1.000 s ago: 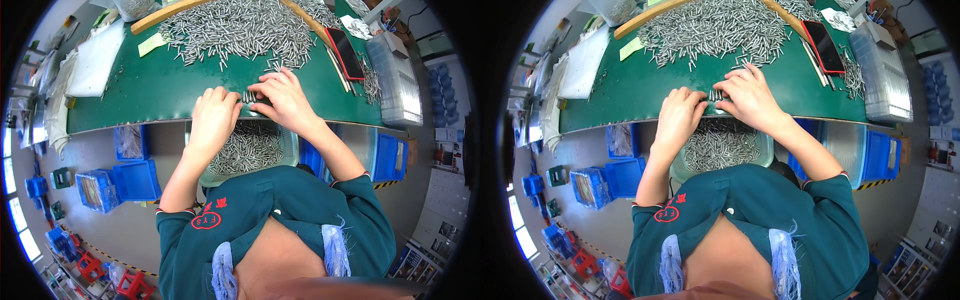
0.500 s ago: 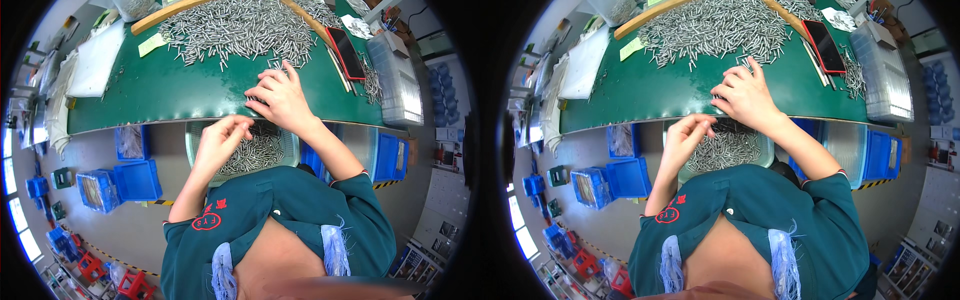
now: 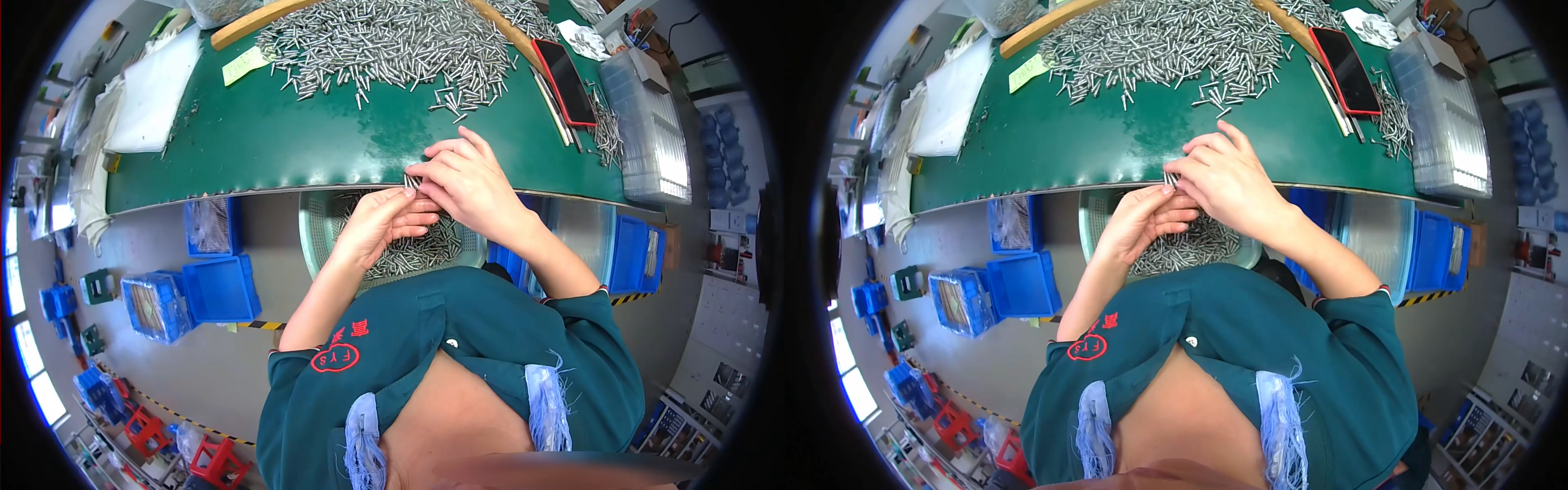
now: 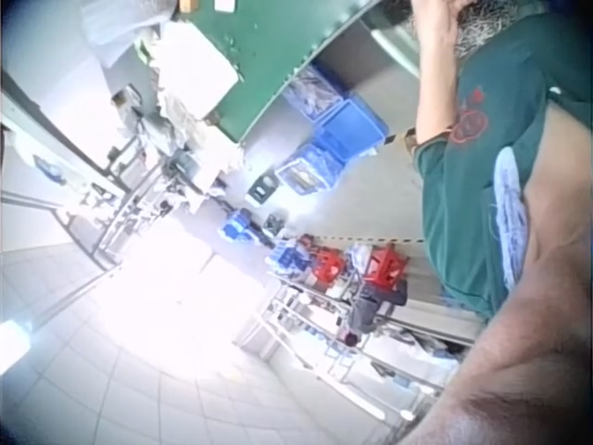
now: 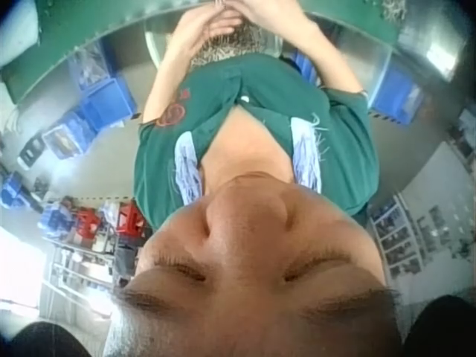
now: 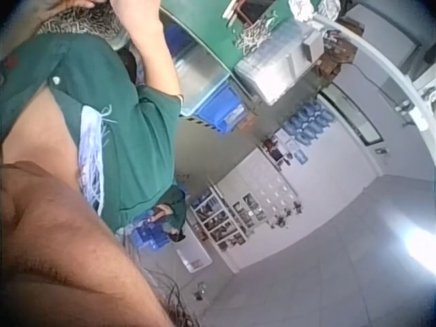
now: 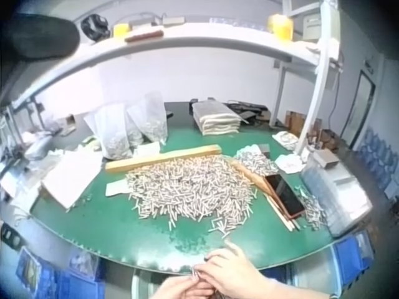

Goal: Sorting small metal pins and components on a green workbench into a plastic bin.

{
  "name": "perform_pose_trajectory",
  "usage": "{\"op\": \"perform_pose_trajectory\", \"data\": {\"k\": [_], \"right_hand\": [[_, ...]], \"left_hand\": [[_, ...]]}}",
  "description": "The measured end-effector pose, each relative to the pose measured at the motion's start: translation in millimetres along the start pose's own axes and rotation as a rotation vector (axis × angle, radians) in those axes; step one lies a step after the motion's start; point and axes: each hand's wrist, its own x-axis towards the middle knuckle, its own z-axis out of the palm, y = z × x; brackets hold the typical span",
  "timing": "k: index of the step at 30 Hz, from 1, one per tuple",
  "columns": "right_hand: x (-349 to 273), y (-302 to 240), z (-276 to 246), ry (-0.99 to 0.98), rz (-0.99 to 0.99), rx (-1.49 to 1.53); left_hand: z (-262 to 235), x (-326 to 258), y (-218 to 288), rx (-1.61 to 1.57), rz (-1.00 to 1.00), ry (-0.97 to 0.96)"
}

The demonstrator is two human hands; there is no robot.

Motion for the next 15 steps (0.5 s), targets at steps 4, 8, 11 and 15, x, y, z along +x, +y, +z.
{"op": "perform_pose_trajectory", "data": {"k": [4, 8, 11, 15], "right_hand": [[-2.4, -1.9, 2.0, 0.014, 0.051, 0.041], [-3.1, -1.2, 0.1, -0.029, 0.067, 0.06], [-4.0, -1.9, -1.0, -0.02, 0.062, 0.084], [0.0, -5.7, -10.9, -0.05, 0.14, 0.24]], "left_hand": [[1.5, 1.2, -6.3, 0.019, 0.024, 0.023], [1.0, 2.9, -12.2, 0.075, 0.067, 0.042], [4.6, 0.1, -11.2, 0.165, 0.126, 0.058], [11.7, -9.5, -1.8, 0.277, 0.219, 0.082]]}}
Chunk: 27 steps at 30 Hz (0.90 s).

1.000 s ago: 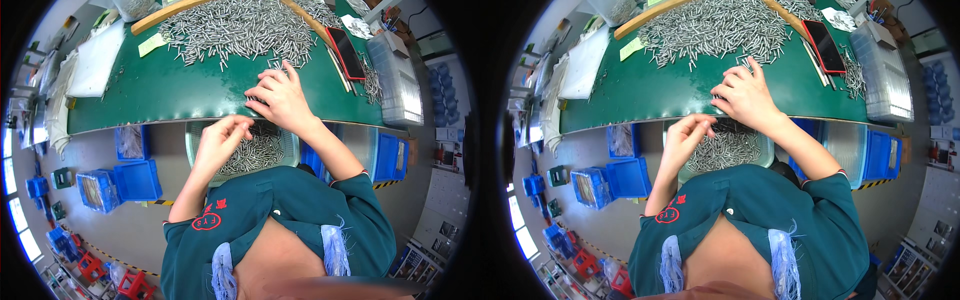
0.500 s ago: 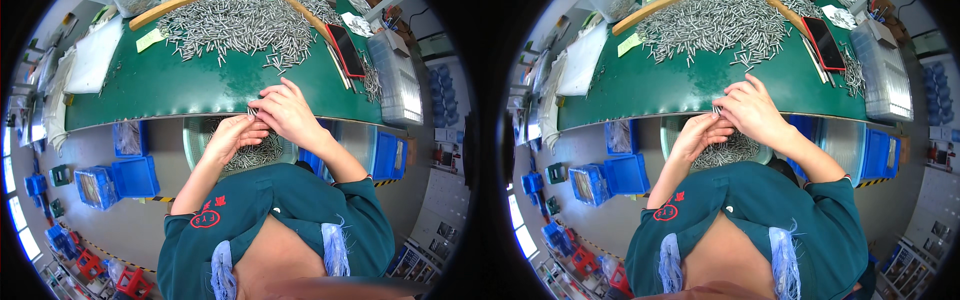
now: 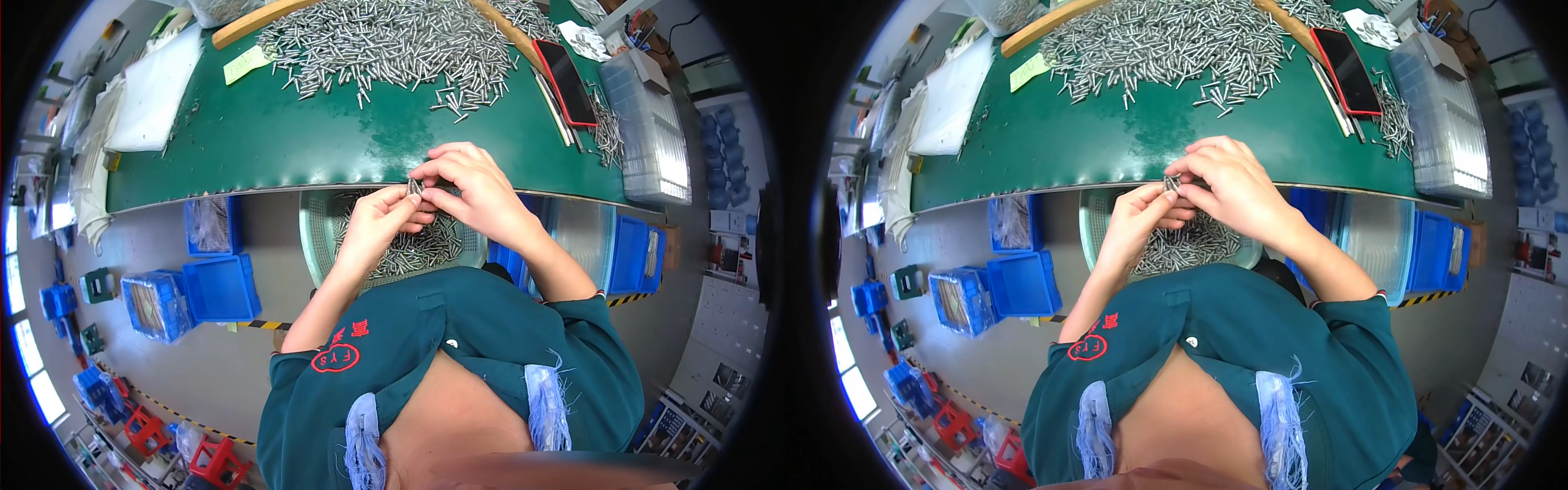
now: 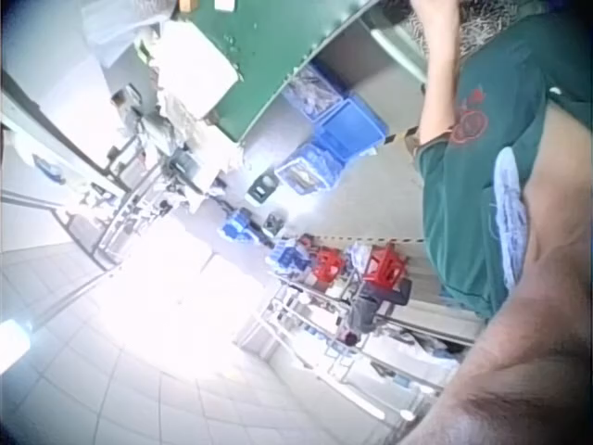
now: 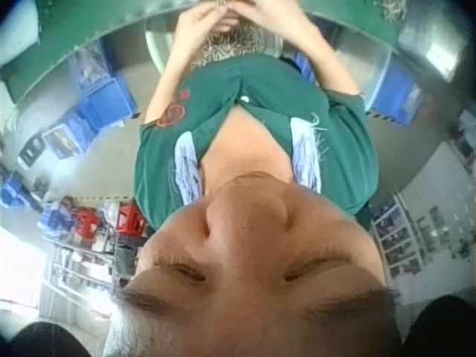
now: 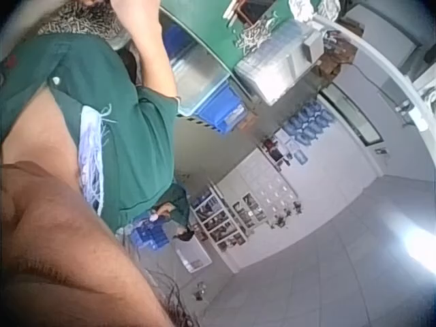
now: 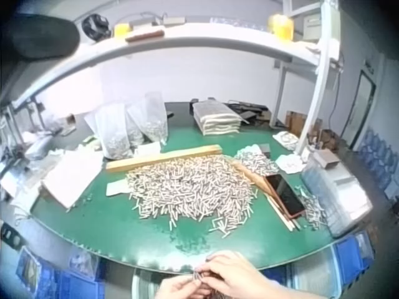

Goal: Sorting small metal pins and components on a green workbench into a plastic bin.

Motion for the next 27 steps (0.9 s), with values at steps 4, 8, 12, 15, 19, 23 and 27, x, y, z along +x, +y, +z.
{"op": "perform_pose_trajectory", "data": {"k": [4, 8, 12, 15, 19, 23, 27], "right_hand": [[-0.8, 0.2, -4.7, -0.031, 0.089, 0.265], [-1.6, 2.3, -1.7, -0.011, 0.136, 0.426], [-2.8, -0.3, -4.0, -0.011, 0.137, 0.433], [-1.4, -1.9, -6.4, -0.023, 0.118, 0.412], [-0.7, 1.3, -4.9, 0.006, -0.026, 0.275], [-1.4, 0.1, -1.4, 0.049, -0.012, 0.304], [-0.9, 0.5, -2.0, 0.022, -0.03, 0.257]], "left_hand": [[-3.9, -3.0, 8.5, 0.053, 0.021, -0.031], [-3.8, -5.0, 12.3, 0.133, 0.042, -0.039], [-3.5, -6.8, 14.5, 0.156, 0.063, -0.04], [-4.2, -6.8, 14.1, 0.206, 0.07, -0.03], [-3.6, -8.7, 15.3, 0.228, 0.074, -0.024], [-5.5, -8.2, 13.7, 0.365, 0.102, -0.015], [-5.3, -10.9, 11.3, 0.446, 0.156, 0.045]]}}
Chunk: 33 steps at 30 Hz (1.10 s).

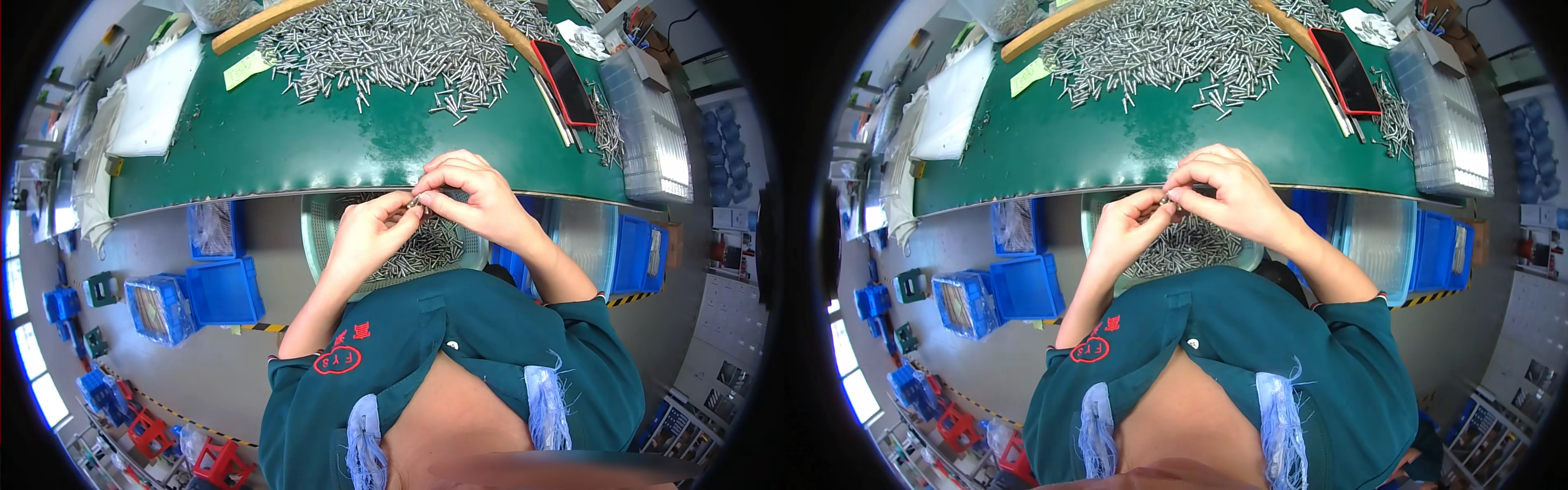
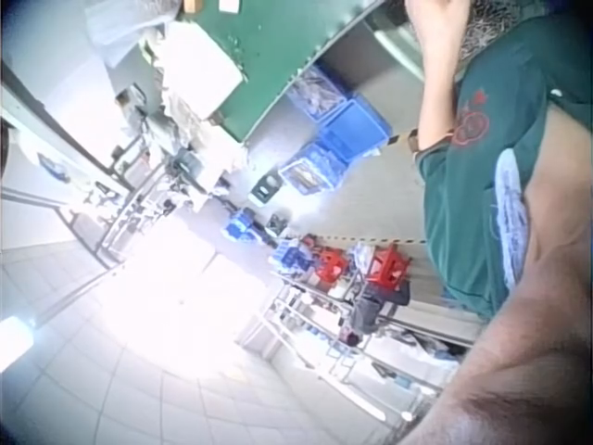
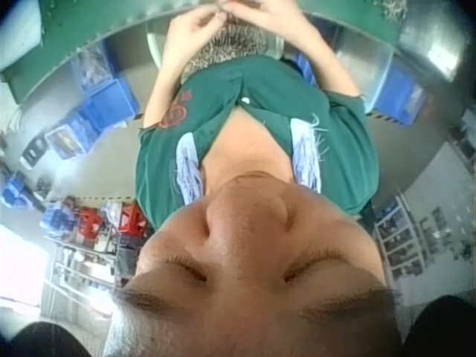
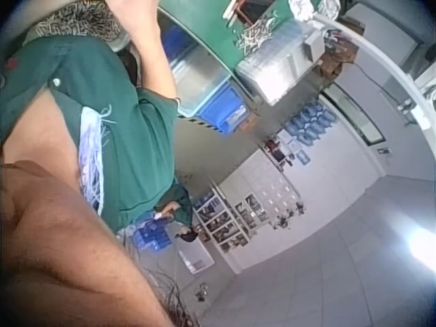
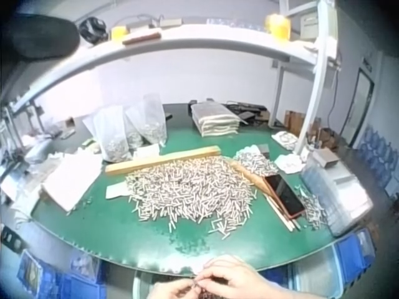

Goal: Sorting small metal pins and components on a green workbench into a plastic bin.

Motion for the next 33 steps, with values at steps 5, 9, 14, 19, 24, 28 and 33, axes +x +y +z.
{"op": "perform_pose_trajectory", "data": {"k": [5, 9, 14, 19, 24, 28, 33], "right_hand": [[-2.1, 1.5, -4.1, -0.094, 0.454, 0.687], [-1.5, 5.6, -9.0, -0.044, 0.58, 1.164], [-1.9, 4.1, -5.6, -0.219, 0.194, 0.517], [2.9, 1.2, -15.0, -0.15, 0.345, 0.542], [7.2, 0.8, -14.6, -0.043, 0.175, 0.183], [11.8, 9.5, -9.8, 0.05, 0.083, -0.004], [35.5, 29.0, -5.1, 0.15, 0.01, -0.272]], "left_hand": [[-8.6, -6.0, 23.9, -0.037, -0.023, -0.071], [-27.0, -5.0, 23.1, -0.065, 0.025, -0.028], [-45.5, 4.8, 23.3, 0.211, 0.093, 0.282], [-59.0, 36.1, 23.2, 0.681, 0.412, 0.432], [-72.4, 82.4, 15.8, 1.034, 0.529, 0.434], [-71.8, 105.7, 19.1, 1.142, 0.526, 0.357], [-54.3, 112.1, 22.1, 1.122, 0.465, 0.365]]}}
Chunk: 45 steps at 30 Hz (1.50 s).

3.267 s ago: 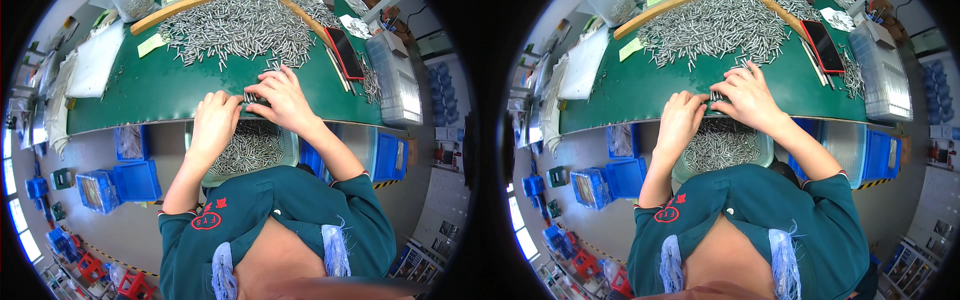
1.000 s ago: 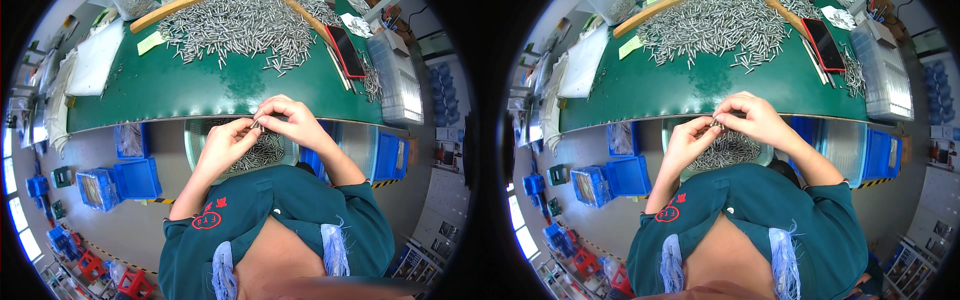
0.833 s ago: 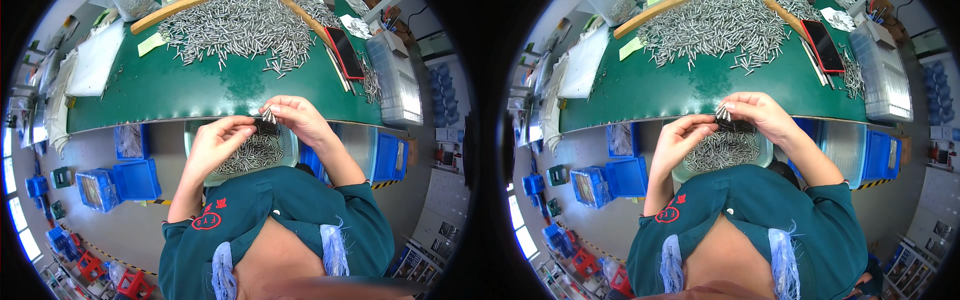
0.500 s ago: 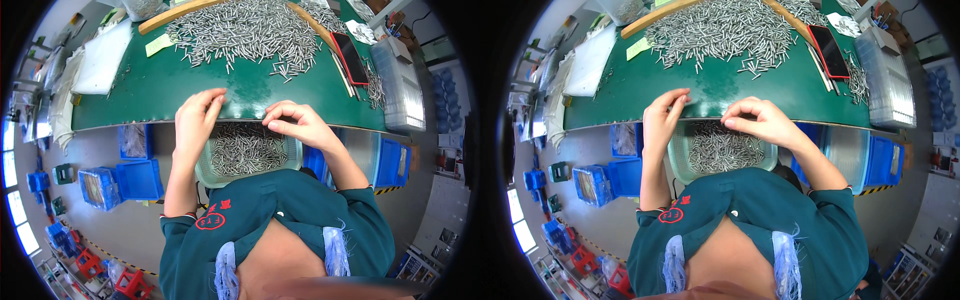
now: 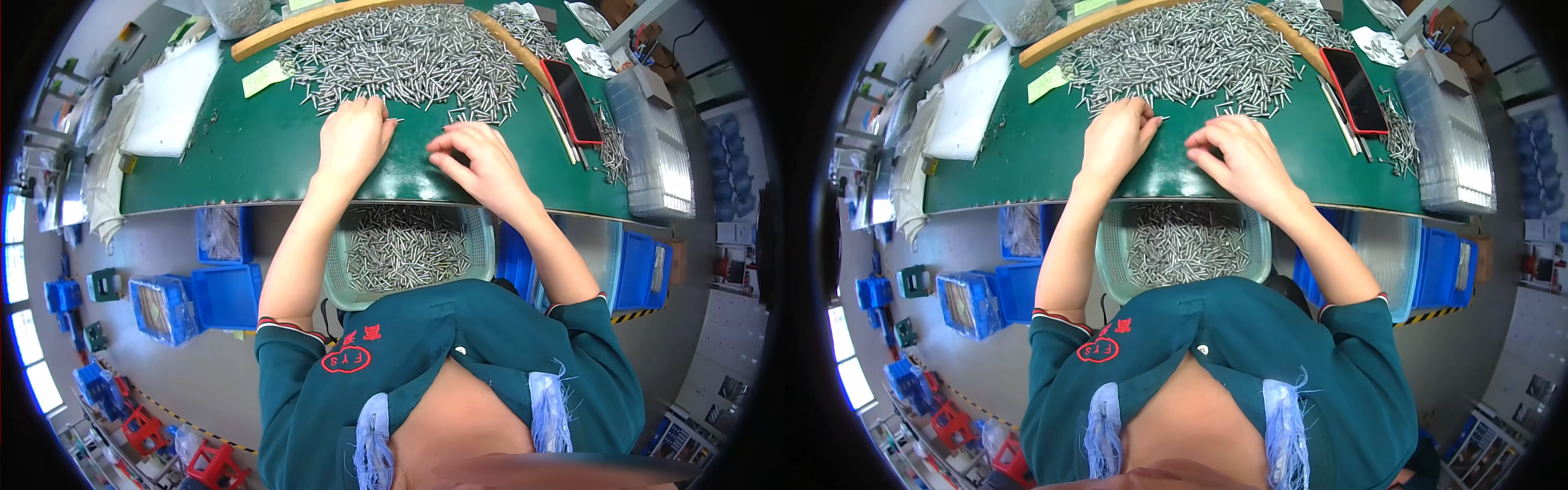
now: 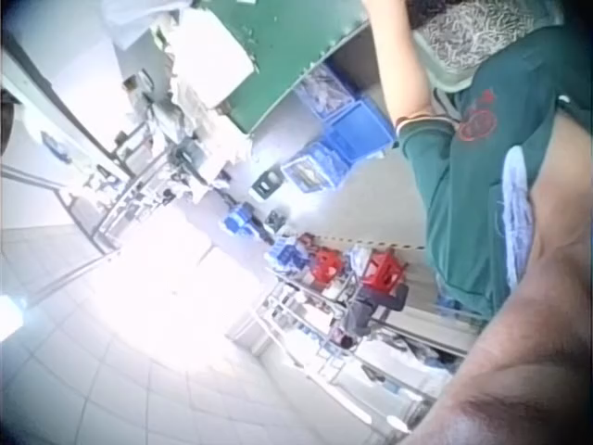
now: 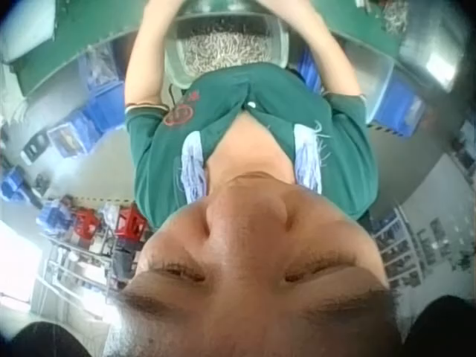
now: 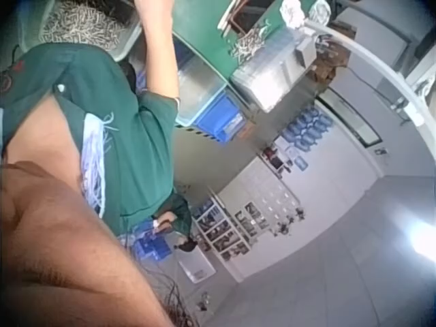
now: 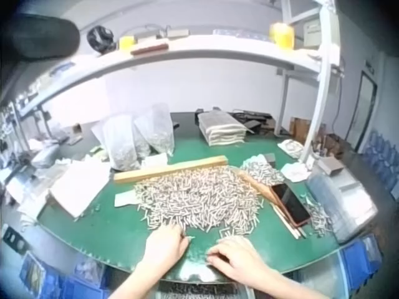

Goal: Sorting small metal pins and components on a green workbench into a plastic bin.

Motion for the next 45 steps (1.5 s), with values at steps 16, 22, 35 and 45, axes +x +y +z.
{"op": "perform_pose_trajectory", "data": {"k": [16, 22, 35, 45], "right_hand": [[42.3, 9.6, 34.5, 0.033, -0.17, -0.51], [43.8, 2.5, 35.1, 0.026, -0.148, -0.524], [30.5, 18.0, 23.2, 0.054, -0.206, -0.383], [9.4, 6.8, 12.8, 0.008, -0.112, -0.388]], "left_hand": [[-3.1, 4.3, -9.5, -0.008, 0.028, 0.014], [-1.8, 3.5, -10.0, 0.012, 0.036, 0.031], [-3.1, -16.6, 16.4, 0.012, 0.121, 0.031], [-10.2, -38.9, 26.1, -0.129, 0.142, -0.012]]}}
